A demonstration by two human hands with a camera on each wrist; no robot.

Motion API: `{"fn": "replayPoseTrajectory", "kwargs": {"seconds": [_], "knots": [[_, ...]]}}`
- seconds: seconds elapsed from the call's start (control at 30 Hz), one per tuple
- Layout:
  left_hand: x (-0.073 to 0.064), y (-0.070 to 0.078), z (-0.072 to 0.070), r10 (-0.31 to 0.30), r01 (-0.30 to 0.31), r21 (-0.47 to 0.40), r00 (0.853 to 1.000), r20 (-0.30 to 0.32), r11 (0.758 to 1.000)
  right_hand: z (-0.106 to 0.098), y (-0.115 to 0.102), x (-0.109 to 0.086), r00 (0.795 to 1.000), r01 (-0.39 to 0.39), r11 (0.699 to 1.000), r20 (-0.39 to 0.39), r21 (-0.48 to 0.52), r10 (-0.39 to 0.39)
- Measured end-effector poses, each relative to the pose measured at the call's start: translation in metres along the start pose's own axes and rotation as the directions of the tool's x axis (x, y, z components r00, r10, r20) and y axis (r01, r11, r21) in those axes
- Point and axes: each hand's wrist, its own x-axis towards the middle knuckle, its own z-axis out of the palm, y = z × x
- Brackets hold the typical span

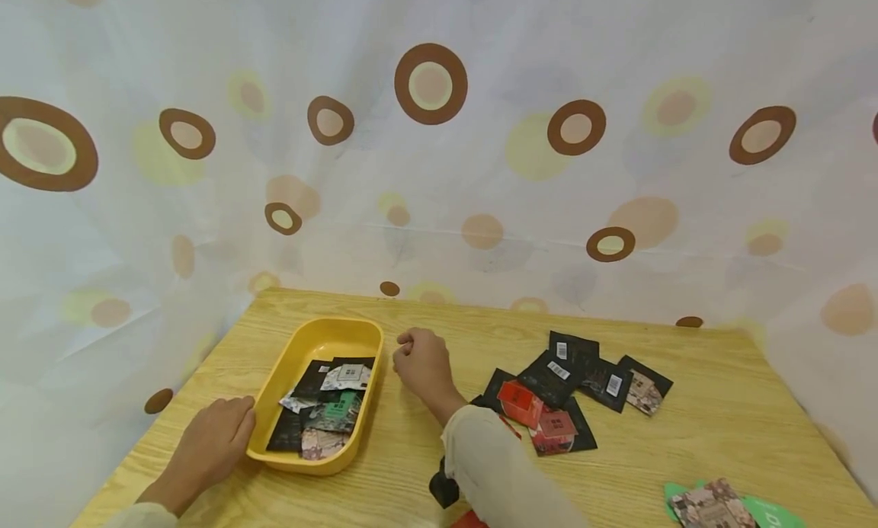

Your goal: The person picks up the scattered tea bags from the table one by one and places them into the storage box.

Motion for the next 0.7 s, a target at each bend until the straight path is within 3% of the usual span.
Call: {"fn": "replayPoseTrajectory", "kwargs": {"seconds": [0.13,0.27,0.37,0.5,0.63,0.7], "knots": [[0.000,0.001,0.000,0.004,-0.004,-0.001,1.000,-0.008,1.000,-0.035,0.011,-0.008,1.000,-0.018,1.000,0.000,-0.009,0.018],[-0.002,0.001,-0.001,-0.001,0.001,-0.002,1.000,-0.006,1.000,-0.067,0.023,-0.020,0.998,0.001,0.985,0.059,-0.171,0.009],[-0.003,0.002,-0.001,-0.009,0.009,-0.002,1.000,0.003,1.000,-0.083,0.031,-0.033,0.993,0.013,0.950,0.117,-0.312,0.025],[-0.002,0.002,-0.002,-0.004,0.004,-0.008,1.000,0.006,1.000,-0.095,0.043,-0.047,0.986,-0.008,0.856,0.139,-0.517,0.093],[-0.001,0.003,-0.003,0.003,-0.002,-0.010,1.000,0.008,1.000,-0.101,0.053,-0.053,0.975,-0.008,0.694,0.148,-0.720,0.165],[0.000,0.003,-0.003,0.001,-0.001,-0.007,1.000,0.013,1.000,-0.102,0.056,-0.056,0.970,0.000,0.645,0.157,-0.764,0.187]]}}
